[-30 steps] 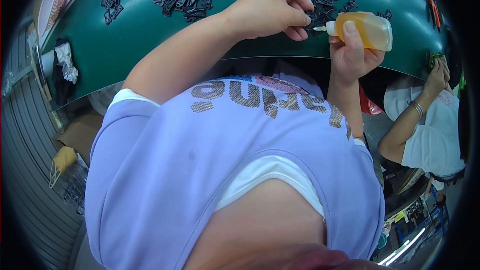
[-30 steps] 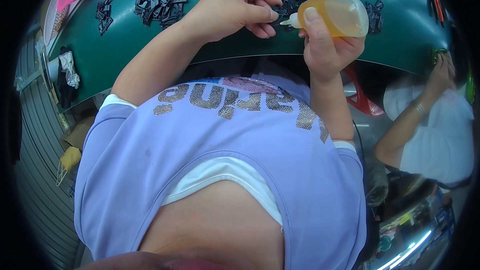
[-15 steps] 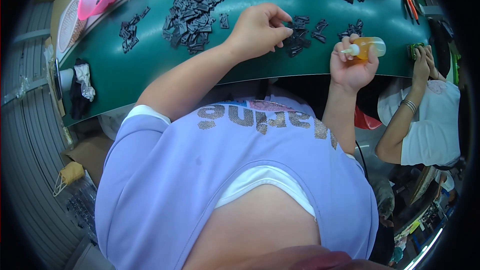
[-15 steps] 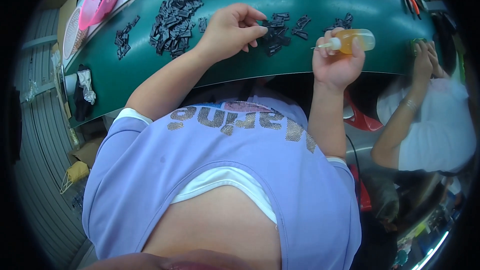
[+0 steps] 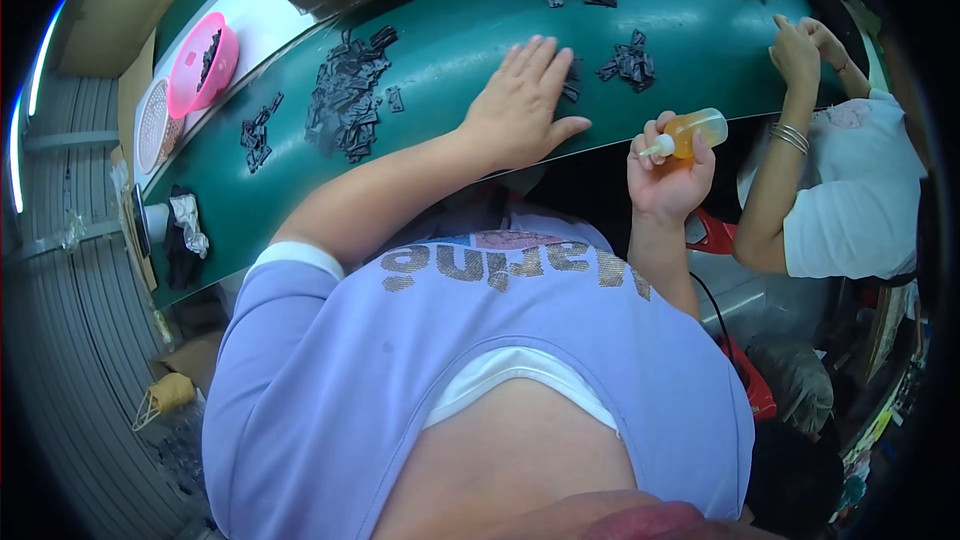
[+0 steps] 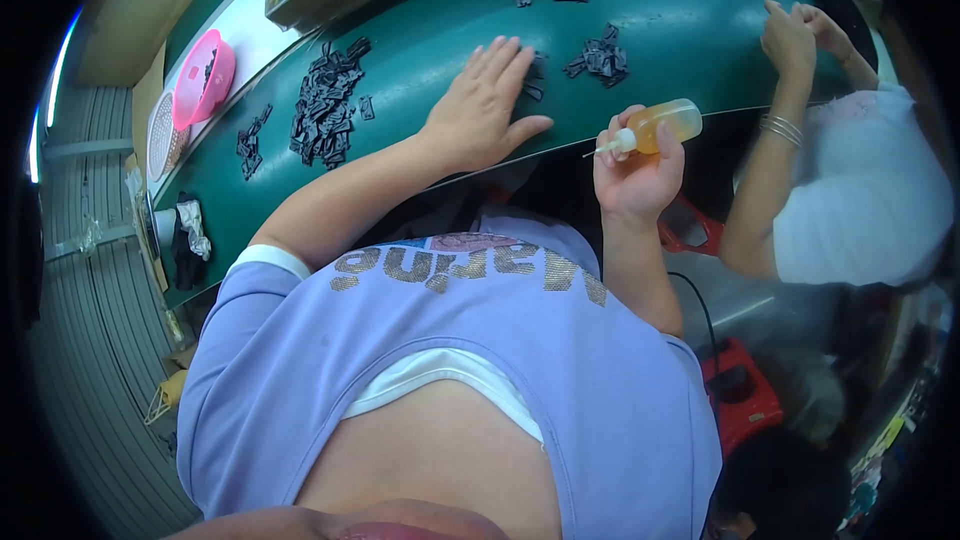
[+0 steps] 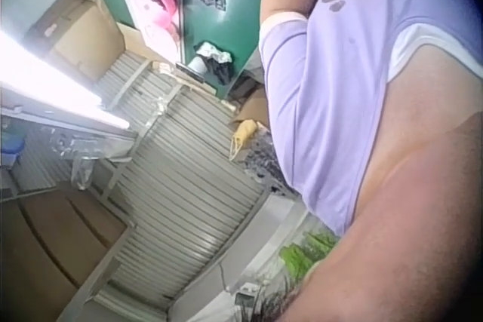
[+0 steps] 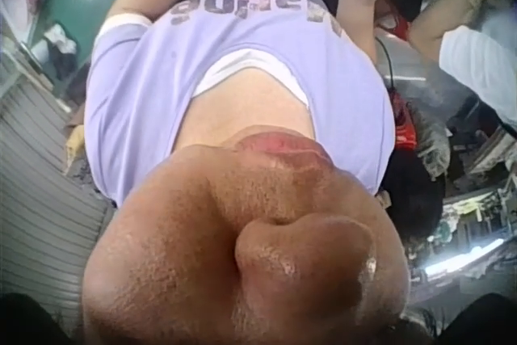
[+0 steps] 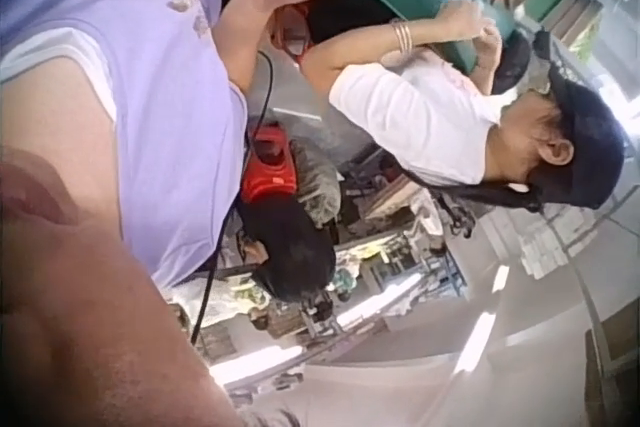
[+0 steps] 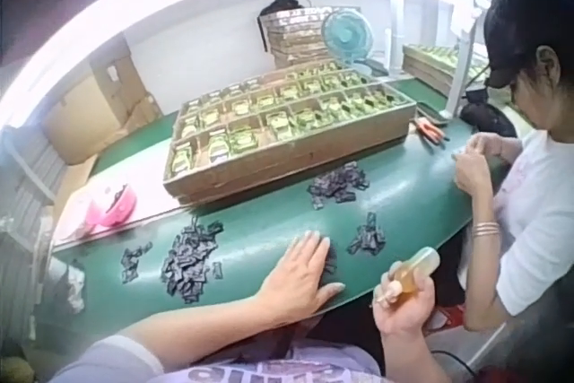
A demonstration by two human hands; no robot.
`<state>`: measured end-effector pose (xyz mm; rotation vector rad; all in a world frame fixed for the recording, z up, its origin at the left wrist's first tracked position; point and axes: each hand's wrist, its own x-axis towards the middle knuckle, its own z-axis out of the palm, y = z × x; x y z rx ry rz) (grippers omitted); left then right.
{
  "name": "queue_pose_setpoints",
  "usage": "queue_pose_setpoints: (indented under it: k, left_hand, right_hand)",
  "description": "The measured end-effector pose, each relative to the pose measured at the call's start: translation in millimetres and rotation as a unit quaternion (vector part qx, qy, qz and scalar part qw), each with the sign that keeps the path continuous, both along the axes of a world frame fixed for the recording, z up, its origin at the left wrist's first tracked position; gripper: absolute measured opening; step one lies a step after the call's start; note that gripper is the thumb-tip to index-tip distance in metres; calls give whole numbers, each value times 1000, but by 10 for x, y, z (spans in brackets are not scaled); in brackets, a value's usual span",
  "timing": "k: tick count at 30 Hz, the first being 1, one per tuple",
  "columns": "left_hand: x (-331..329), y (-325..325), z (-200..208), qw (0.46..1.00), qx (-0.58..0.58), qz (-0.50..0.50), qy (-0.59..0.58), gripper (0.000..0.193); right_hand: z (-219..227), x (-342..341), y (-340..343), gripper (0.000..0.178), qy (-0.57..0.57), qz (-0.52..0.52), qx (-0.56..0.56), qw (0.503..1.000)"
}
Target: The person applies adhesive from a dispenser bottle to small plastic parts, then takes a toy car body from a tray and fits components onto it by hand.
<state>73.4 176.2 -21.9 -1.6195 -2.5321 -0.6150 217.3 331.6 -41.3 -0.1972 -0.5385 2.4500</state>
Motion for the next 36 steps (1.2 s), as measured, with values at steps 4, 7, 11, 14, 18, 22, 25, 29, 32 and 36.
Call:
queue_pose_setpoints:
  k: [4,7,11,14,18,22,25,29,32,36]
  left_hand:
    - [-26,610,-93,998,62,-17,-13,68]
    - [-137,826,-30,979,171,6,-114,55]
    - [-299,529,-21,925,344,79,-142,36]
    - [-210,-64,20,942,304,72,-119,26]
    - [109,-828,179,951,272,35,-145,15]
    - [147,-1557,269,942,271,172,-95,13]
    - [-119,-2317,198,897,273,347,1,13]
    - [-661,-3852,90,764,146,577,249,18]
    - [-599,-4370,450,614,-139,773,80,34]
    - [-533,-4881,222,626,-185,757,-20,32]
  right_hand:
    - [7,93,33,29,5,-23,18,1000]
    - [3,133,55,29,8,-25,10,1000]
    - [67,105,85,31,27,34,-55,998]
    - [-10,80,106,31,55,92,-107,989]
    - [23,119,70,37,39,129,-76,988]
    - [9,-19,53,39,60,233,-32,970]
    - [18,-123,-105,39,55,266,-11,962]
    - [30,-199,-354,39,28,275,0,961]
    - [7,-278,-562,36,-1,241,-12,971]
    - [126,-435,-868,30,-20,295,5,955]
